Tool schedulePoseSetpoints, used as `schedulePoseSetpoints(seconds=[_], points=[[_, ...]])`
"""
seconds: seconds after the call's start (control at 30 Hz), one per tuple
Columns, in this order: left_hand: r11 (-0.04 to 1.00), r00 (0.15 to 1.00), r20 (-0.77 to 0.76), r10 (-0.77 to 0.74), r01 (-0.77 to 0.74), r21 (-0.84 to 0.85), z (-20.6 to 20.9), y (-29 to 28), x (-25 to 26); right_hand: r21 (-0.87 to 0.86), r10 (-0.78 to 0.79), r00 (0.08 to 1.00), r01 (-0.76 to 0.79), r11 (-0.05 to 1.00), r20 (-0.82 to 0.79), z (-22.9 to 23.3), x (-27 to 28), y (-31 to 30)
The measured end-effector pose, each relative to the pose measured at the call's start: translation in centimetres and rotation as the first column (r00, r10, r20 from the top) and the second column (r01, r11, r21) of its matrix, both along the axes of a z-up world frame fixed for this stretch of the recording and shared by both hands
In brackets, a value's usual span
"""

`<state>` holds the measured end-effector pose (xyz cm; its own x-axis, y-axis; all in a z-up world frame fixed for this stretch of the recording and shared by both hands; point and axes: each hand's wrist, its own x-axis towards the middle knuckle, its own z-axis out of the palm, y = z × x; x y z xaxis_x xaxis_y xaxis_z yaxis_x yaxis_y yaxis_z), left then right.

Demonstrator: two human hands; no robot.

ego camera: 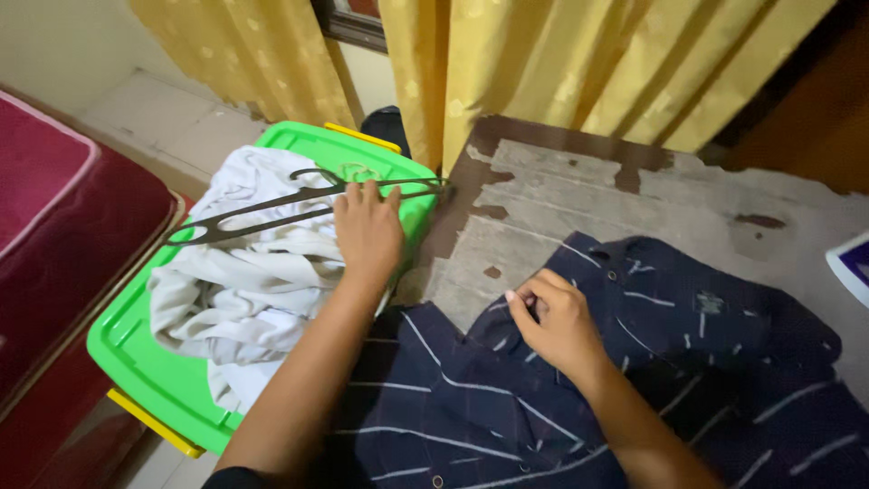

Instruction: The person irons a dark blue striped shirt on a table, smoothing the sleeves, front, and back sections with a purple and white iron. After ironing, the person buttons the collar and places the shirt on a hanger.

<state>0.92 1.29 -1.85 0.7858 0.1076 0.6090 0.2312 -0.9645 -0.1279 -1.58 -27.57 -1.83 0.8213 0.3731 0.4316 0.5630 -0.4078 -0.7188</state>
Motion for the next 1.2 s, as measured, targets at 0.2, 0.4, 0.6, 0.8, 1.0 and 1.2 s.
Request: schedulePoseSetpoints(seconds=[0.2, 0.4, 0.6, 0.8, 1.0, 1.2], points=[[0.971, 0.956, 0.204, -0.212, 0.230, -0.067, 2.6, -3.1, -1.6, 0.033, -0.056, 0.996, 0.058, 0.998, -0.064, -1.3, 0.5, -0.2], [0.856, 0.860, 0.258, -0.440, 0.489, -0.167, 5.2, -7.4, -3.8, 0.360, -0.043, 0.976, 0.121, 0.925, -0.216, -3.1, 2.4, -2.2], [0.670, 0.706, 0.218, -0.674, 0.708, -0.223, 6.5, -10.3, -5.0, 0.844, 0.578, 0.676, 0.126, 0.521, -0.457, 0.0, 4.1, -8.0], [0.463, 0.498, 0.094, -0.862, 0.850, -0.252, 6.0, -14.1, -5.4, 0.673, 0.468, 0.663, 0.075, 0.735, -0.584, 3.1, 3.3, -13.9], [0.279, 0.301, 0.053, -0.952, 0.927, -0.251, 6.0, -19.4, -5.0, 0.357, 0.096, 0.845, 0.117, 0.927, -0.526, 4.2, 1.5, -17.2], [0.186, 0.194, 0.011, -0.981, 0.951, -0.247, 5.9, -25.1, -5.0, 0.230, -0.216, 0.933, 0.286, 0.930, -0.288, 5.0, 0.7, -19.4]])
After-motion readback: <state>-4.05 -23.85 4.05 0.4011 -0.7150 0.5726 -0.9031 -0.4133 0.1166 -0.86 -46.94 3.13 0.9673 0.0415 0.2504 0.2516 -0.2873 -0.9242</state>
